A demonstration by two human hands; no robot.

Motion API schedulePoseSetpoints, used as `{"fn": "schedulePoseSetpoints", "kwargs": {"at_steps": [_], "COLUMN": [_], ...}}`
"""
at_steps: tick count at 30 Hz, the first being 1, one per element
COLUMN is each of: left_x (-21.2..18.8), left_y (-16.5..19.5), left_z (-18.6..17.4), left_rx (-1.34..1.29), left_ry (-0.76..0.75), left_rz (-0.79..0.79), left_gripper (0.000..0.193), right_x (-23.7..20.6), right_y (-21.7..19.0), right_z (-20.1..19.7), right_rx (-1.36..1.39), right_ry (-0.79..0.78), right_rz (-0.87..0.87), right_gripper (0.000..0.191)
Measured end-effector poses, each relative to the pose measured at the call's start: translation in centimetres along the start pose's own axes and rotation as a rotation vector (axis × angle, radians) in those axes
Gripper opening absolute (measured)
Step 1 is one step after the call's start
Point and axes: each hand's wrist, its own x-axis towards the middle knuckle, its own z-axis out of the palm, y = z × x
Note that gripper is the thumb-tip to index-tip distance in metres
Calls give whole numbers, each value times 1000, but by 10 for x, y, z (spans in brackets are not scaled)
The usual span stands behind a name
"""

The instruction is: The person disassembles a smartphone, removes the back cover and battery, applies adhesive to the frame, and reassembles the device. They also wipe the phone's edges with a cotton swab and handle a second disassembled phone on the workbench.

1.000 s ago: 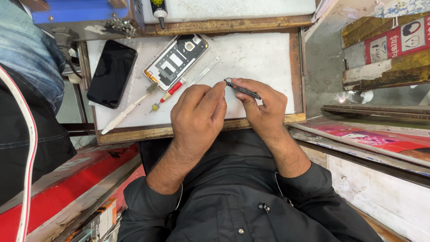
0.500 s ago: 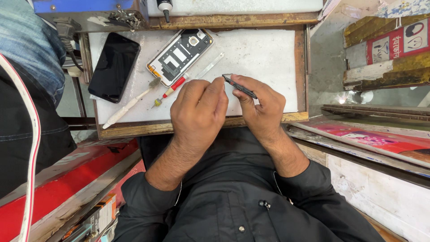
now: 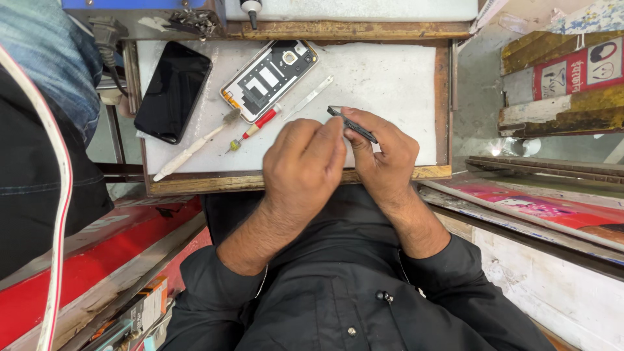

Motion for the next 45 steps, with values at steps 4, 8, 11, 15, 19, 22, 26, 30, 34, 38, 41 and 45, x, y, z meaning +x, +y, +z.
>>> {"fn": "schedulePoseSetpoints", "kwargs": {"at_steps": [4, 8, 11, 15, 19, 22, 26, 30, 34, 38, 41, 45], "left_x": [-1, -1, -2, -2, 0, 1, -2, -7, -12, -15, -15, -15], "left_y": [1, 1, 2, 1, -2, -4, -10, -18, -20, -21, -21, -16], "left_z": [-1, 0, 0, 1, 1, -1, -3, -1, 5, 7, 7, 10], "left_rx": [16, 4, -16, -3, -197, -353, -571, -956, -982, -998, -1015, -1095], "left_ry": [-6, 5, 8, 18, -4, -53, -145, -126, -128, -103, -104, -105], "left_rz": [-34, -4, 9, -54, -273, -430, -657, -727, -752, -725, -734, -767], "left_gripper": [26, 27, 26, 23, 18, 13, 12, 8, 8, 8, 9, 9], "right_x": [0, 0, 1, 1, 0, -1, -2, -4, -6, -7, -7, -5], "right_y": [0, -2, -2, -3, -2, -1, 0, -1, -2, -1, -1, -1], "right_z": [1, 1, 3, 3, 3, 4, 5, 7, 8, 7, 6, 6], "right_rx": [-9, -45, -23, -25, -9, -28, -38, -62, -87, -74, -71, -75], "right_ry": [-5, 7, 1, -2, -2, 0, -3, 0, -17, -7, -5, -4], "right_rz": [-17, -29, -19, -24, -34, -35, -61, -90, -83, -82, -80, -90], "right_gripper": [21, 21, 21, 22, 22, 22, 24, 25, 25, 25, 25, 25]}}
